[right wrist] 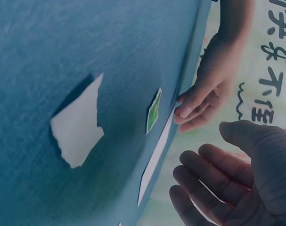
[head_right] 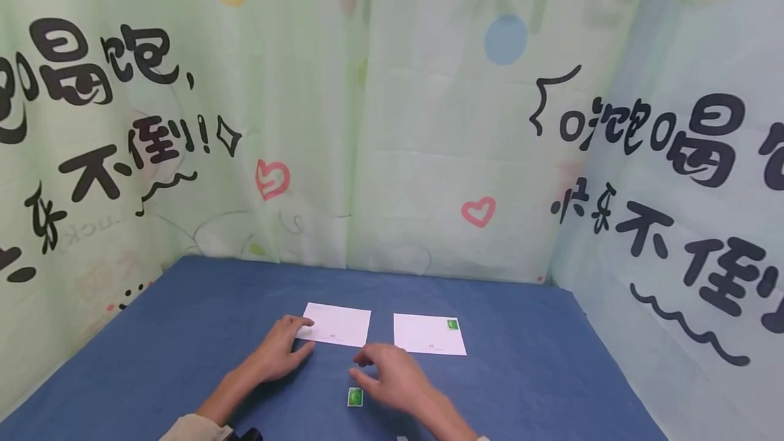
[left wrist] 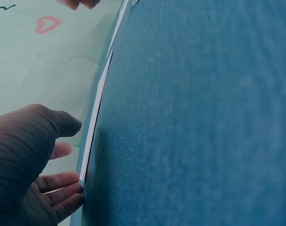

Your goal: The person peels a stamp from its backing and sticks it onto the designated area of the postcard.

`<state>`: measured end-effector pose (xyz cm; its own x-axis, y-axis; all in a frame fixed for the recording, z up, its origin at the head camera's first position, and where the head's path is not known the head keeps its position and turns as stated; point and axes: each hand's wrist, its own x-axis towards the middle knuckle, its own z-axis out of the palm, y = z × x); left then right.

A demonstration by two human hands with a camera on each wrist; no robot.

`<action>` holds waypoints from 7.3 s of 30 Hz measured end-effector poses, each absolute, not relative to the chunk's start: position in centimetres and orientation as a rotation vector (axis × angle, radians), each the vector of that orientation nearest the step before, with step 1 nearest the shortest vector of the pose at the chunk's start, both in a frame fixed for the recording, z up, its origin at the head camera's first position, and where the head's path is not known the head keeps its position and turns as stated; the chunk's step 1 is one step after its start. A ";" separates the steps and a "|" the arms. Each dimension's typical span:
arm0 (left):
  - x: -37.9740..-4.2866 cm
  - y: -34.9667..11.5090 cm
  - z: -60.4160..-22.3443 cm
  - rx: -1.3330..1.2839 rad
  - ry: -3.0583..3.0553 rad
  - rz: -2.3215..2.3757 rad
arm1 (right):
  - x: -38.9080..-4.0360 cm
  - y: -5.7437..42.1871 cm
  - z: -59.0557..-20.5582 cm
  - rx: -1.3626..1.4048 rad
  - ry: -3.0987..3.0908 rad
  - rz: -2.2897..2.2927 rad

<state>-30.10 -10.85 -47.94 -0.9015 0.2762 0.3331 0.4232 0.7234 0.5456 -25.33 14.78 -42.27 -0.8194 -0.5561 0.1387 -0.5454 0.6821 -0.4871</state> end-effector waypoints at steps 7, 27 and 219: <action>-30.2 -10.8 -47.8 -0.517 -2.768 -0.905 | -25.7 14.5 -42.7 -1.010 2.836 -0.706; -30.4 -10.7 -47.9 -0.502 -2.814 -0.851 | -25.5 14.3 -43.4 -1.092 2.857 -0.422; -25.6 -4.6 -42.4 -0.978 -2.478 -1.592 | -24.0 16.6 -40.3 -0.662 2.911 -1.571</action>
